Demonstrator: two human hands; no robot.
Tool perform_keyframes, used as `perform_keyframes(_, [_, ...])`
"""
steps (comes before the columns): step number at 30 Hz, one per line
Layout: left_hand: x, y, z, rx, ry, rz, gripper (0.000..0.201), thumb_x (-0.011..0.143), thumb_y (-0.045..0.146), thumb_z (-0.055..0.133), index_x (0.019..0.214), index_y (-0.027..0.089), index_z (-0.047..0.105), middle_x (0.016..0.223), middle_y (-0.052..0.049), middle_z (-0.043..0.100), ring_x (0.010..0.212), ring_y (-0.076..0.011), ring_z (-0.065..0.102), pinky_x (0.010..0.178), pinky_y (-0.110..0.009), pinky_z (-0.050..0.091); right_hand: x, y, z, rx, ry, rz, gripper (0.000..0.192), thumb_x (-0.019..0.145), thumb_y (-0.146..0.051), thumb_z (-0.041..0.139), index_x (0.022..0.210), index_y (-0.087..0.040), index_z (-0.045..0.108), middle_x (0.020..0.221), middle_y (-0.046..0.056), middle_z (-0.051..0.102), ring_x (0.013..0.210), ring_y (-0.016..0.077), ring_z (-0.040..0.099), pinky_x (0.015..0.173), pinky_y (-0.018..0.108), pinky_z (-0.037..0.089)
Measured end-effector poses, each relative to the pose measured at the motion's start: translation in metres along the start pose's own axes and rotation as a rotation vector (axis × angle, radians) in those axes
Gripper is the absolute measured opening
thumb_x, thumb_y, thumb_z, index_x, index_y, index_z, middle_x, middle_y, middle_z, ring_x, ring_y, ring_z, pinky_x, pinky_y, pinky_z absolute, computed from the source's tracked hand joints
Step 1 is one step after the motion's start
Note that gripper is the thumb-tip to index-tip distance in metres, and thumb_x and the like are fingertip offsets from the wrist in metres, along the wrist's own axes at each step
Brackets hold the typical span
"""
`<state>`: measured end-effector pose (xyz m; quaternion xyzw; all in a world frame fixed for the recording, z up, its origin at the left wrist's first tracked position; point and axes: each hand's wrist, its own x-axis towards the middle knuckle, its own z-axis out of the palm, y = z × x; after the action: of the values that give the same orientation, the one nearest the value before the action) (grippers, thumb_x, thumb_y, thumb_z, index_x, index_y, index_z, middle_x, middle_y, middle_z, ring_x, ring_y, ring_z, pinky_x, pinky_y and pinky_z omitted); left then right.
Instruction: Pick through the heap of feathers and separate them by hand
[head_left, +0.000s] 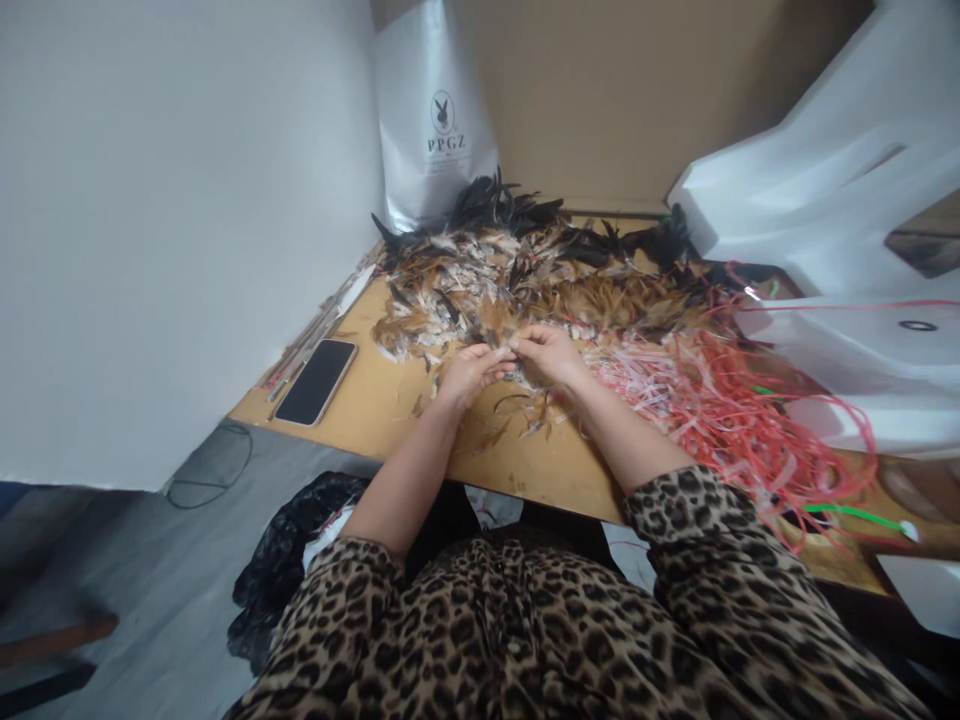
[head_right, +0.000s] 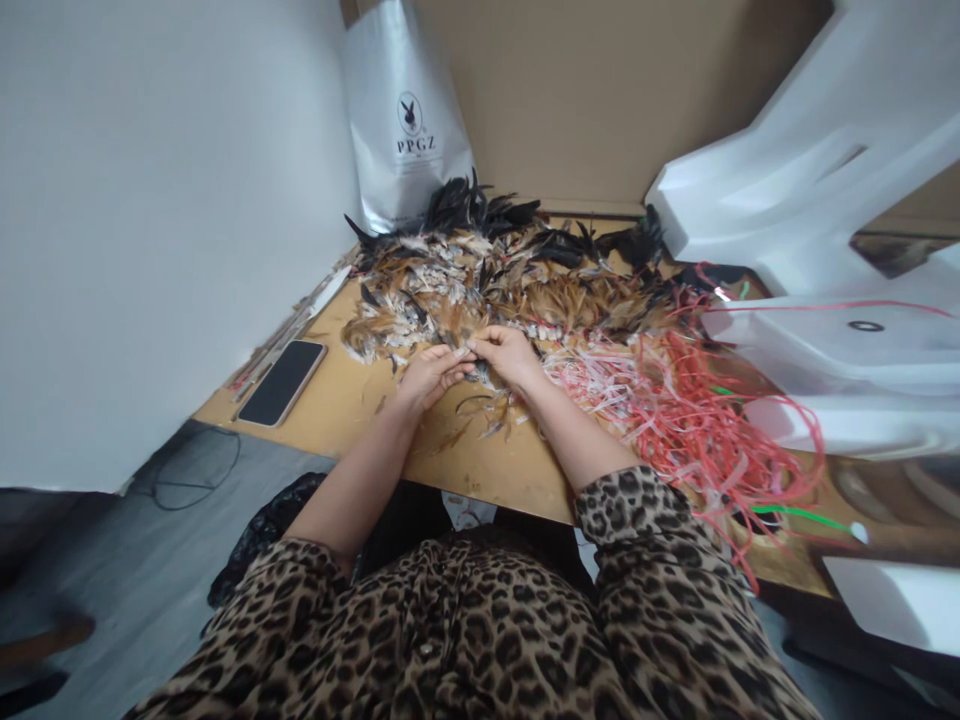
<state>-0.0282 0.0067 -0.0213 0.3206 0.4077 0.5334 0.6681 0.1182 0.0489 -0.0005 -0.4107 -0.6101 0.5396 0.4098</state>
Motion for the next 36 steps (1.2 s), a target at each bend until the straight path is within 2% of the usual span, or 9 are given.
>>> perform_keyframes(7, [0.0,0.0,0.001,0.031,-0.002,-0.033,0.012,0.071,0.019,0.068,0.075,0.009,0.063,0.069,-0.005,0.067,0.057,-0.0054,0.06,0.056,-0.015,0.044,0.001,0.007,0.002,-0.043,0.016,-0.053,0.024,0.062,-0.038,0.068,0.067,-0.015,0.064,0.065,0.0,0.062,0.058,0.0093,0.051,0.06,0.023,0.04])
perform_keyframes(11, [0.001,0.002,0.001,0.022,0.067,0.026,0.013,0.069,0.02,0.069,0.07,0.01,0.061,0.065,-0.003,0.065,0.053,-0.0045,0.057,0.053,-0.015,0.043,0.0,0.004,-0.001,-0.133,0.029,-0.037,0.025,0.065,-0.039,0.064,0.071,-0.015,0.066,0.059,-0.001,0.06,0.053,0.009,0.048,0.056,0.022,0.039])
perform_keyframes(15, [0.004,0.005,-0.003,-0.059,0.165,0.135,0.012,0.07,0.019,0.067,0.068,0.01,0.06,0.063,-0.001,0.063,0.052,-0.0036,0.056,0.051,-0.014,0.041,-0.001,0.0,-0.009,-0.391,-0.062,-0.027,0.023,0.066,-0.037,0.062,0.07,-0.015,0.067,0.061,0.001,0.062,0.053,0.0097,0.049,0.054,0.023,0.038])
perform_keyframes(19, [0.006,0.006,-0.004,-0.089,0.212,0.149,0.011,0.072,0.019,0.066,0.068,0.01,0.06,0.064,-0.001,0.063,0.053,-0.0034,0.056,0.052,-0.014,0.04,-0.008,-0.007,-0.008,-0.732,-0.212,-0.092,0.015,0.069,-0.028,0.057,0.067,-0.017,0.067,0.064,0.001,0.065,0.058,0.0117,0.054,0.057,0.022,0.037])
perform_keyframes(23, [0.007,0.006,-0.005,-0.089,0.225,0.147,0.011,0.072,0.02,0.066,0.071,0.011,0.06,0.066,-0.001,0.064,0.054,-0.0034,0.056,0.051,-0.014,0.04,-0.016,-0.013,0.001,-1.045,-0.18,-0.11,0.013,0.069,-0.027,0.056,0.069,-0.019,0.067,0.072,0.004,0.068,0.063,0.0143,0.056,0.057,0.024,0.034])
perform_keyframes(25, [0.006,0.006,-0.005,-0.085,0.225,0.147,0.011,0.072,0.02,0.066,0.072,0.011,0.06,0.066,-0.001,0.064,0.055,-0.0037,0.057,0.052,-0.014,0.04,-0.016,-0.013,0.002,-1.103,-0.162,-0.102,0.012,0.068,-0.024,0.056,0.067,-0.019,0.067,0.071,0.005,0.068,0.063,0.015,0.056,0.056,0.025,0.034])
perform_keyframes(28, [0.006,0.006,-0.005,-0.08,0.221,0.15,0.01,0.072,0.02,0.065,0.071,0.011,0.06,0.065,-0.001,0.064,0.055,-0.0041,0.057,0.051,-0.014,0.04,-0.012,-0.011,-0.004,-0.931,-0.195,-0.067,0.01,0.065,-0.02,0.057,0.061,-0.018,0.065,0.063,0.003,0.065,0.057,0.0126,0.054,0.055,0.023,0.036])
perform_keyframes(32, [0.005,0.007,-0.004,-0.091,0.221,0.149,0.01,0.071,0.019,0.066,0.071,0.011,0.06,0.066,-0.001,0.064,0.055,-0.0038,0.057,0.051,-0.014,0.04,-0.005,-0.012,-0.018,-0.435,-0.257,0.134,0.01,0.064,-0.025,0.063,0.063,-0.016,0.064,0.048,-0.002,0.057,0.043,0.008,0.047,0.046,0.021,0.035])
perform_keyframes(36, [0.004,0.008,-0.003,-0.107,0.228,0.15,0.009,0.072,0.018,0.065,0.072,0.011,0.06,0.067,-0.001,0.064,0.055,-0.0033,0.057,0.05,-0.013,0.04,-0.003,-0.012,-0.024,-0.101,-0.27,0.262,0.017,0.059,-0.029,0.071,0.065,-0.014,0.064,0.056,0.0,0.062,0.044,0.0063,0.049,0.04,0.018,0.033])
